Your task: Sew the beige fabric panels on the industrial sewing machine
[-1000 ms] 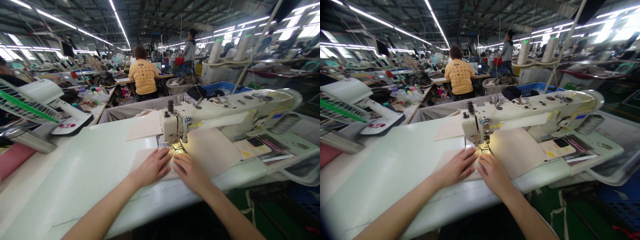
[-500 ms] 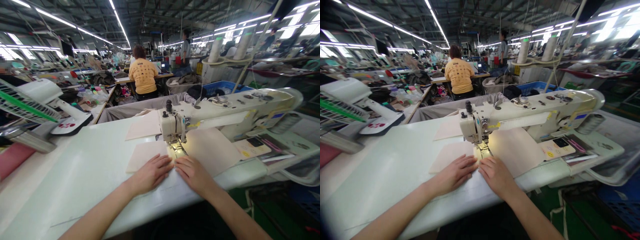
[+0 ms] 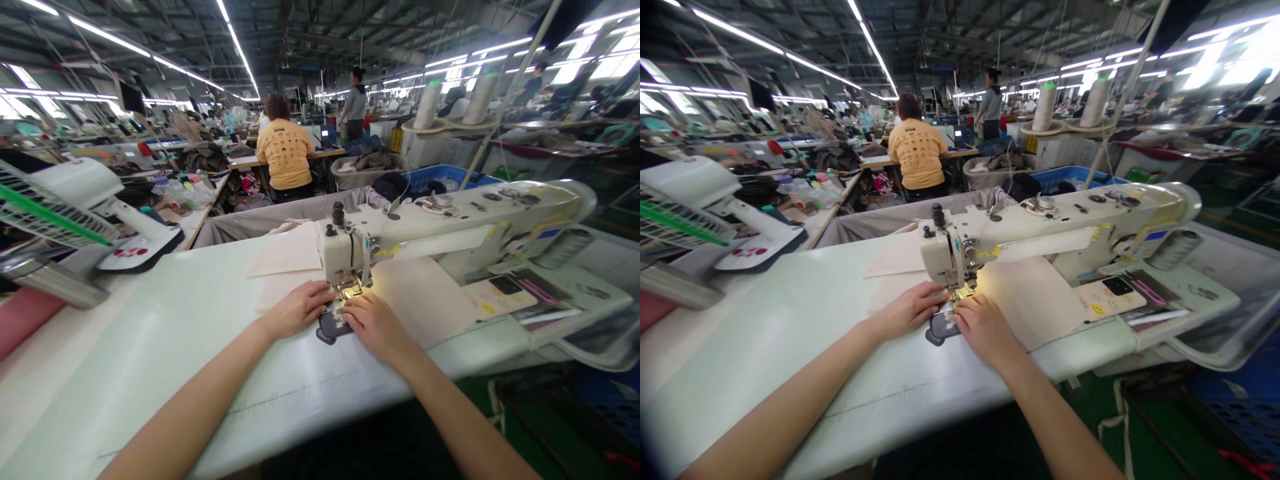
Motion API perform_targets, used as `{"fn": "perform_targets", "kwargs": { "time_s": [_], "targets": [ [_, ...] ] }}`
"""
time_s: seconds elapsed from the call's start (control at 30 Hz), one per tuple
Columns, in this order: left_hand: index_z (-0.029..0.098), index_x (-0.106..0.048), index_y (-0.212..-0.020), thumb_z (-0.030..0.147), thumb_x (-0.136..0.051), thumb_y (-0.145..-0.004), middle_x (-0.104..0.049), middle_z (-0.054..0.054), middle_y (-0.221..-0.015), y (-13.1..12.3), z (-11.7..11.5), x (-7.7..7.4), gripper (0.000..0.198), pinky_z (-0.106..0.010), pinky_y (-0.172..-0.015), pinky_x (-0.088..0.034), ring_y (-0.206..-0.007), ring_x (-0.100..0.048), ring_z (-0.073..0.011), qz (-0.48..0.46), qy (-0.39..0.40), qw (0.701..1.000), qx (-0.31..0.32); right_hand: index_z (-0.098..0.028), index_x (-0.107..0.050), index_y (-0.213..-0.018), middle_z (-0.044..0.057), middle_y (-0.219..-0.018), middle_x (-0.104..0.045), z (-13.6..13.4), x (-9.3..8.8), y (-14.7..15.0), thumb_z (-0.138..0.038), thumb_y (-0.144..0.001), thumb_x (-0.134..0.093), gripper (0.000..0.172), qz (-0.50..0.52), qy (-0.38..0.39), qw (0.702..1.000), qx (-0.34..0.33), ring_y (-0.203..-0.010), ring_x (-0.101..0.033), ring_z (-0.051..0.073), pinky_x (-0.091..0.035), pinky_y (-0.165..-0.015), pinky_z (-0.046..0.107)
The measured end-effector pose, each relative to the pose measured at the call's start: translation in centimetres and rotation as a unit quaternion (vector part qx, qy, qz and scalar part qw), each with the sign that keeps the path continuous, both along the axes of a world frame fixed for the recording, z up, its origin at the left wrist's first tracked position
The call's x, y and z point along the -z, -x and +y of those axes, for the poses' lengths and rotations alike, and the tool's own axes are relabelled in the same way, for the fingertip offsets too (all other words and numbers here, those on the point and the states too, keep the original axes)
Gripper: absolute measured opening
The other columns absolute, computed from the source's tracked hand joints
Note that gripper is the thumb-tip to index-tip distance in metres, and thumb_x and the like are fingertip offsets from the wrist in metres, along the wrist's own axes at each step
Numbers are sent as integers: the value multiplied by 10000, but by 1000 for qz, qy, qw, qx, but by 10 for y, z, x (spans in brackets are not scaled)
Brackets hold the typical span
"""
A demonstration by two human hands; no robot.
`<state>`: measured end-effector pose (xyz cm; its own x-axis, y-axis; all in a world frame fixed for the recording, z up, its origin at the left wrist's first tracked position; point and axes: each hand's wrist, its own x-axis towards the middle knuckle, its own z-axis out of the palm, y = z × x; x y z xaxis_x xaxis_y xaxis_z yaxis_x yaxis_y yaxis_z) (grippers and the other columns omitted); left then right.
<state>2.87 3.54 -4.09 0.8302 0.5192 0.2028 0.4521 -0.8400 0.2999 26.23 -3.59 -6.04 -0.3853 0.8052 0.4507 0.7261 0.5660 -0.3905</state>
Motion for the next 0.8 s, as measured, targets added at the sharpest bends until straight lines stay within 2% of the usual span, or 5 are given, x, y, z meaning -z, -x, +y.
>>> {"fn": "perform_targets", "kwargs": {
  "time_s": [0.23,0.4,0.6,0.7,0.8],
  "targets": [
    [217,-565,-1397,266,-432,-1037,-561,-133,-1384,-1,1,-3,387,-446,-1132,-406,-1290,-520,-272,2,-4,1000,-2,-188,-722,-1053,93,-1092,-736,-23,3,-1,-216,-986,-563,175,45,-4,999,-4,-1007,-646,256,-560,-911,445],
    [257,-572,-1389,277,-423,-1038,-550,-109,-1417,-2,-2,1,382,-440,-1150,-388,-1321,-506,-262,-3,-3,1000,-19,-202,-725,-1058,97,-1108,-730,-25,10,3,-215,-980,-568,176,67,1,998,-1,-1028,-651,249,-564,-924,444],
    [196,-416,-1497,412,-459,-1029,-427,-139,-1559,0,-4,9,516,-519,-1202,-295,-1461,-365,-291,54,-10,986,-160,-191,-720,-1072,105,-1105,-733,-33,13,1,-236,-998,-540,200,74,-13,997,8,-1036,-653,258,-557,-936,464],
    [165,-453,-1467,398,-446,-1030,-419,-153,-1563,5,-8,5,495,-506,-1202,-303,-1455,-376,-293,75,0,984,-164,-197,-718,-1089,106,-1090,-737,-41,14,-1,-263,-1008,-528,217,83,-29,996,15,-1015,-665,252,-564,-918,455],
    [179,-549,-1378,264,-531,-948,-521,-152,-1475,11,-16,-5,438,-485,-1151,-389,-1353,-500,-296,74,15,982,-172,-196,-727,-1065,107,-1053,-743,-44,16,-2,-279,-1019,-505,241,94,-34,995,11,-983,-678,246,-579,-892,440]
  ]
}}
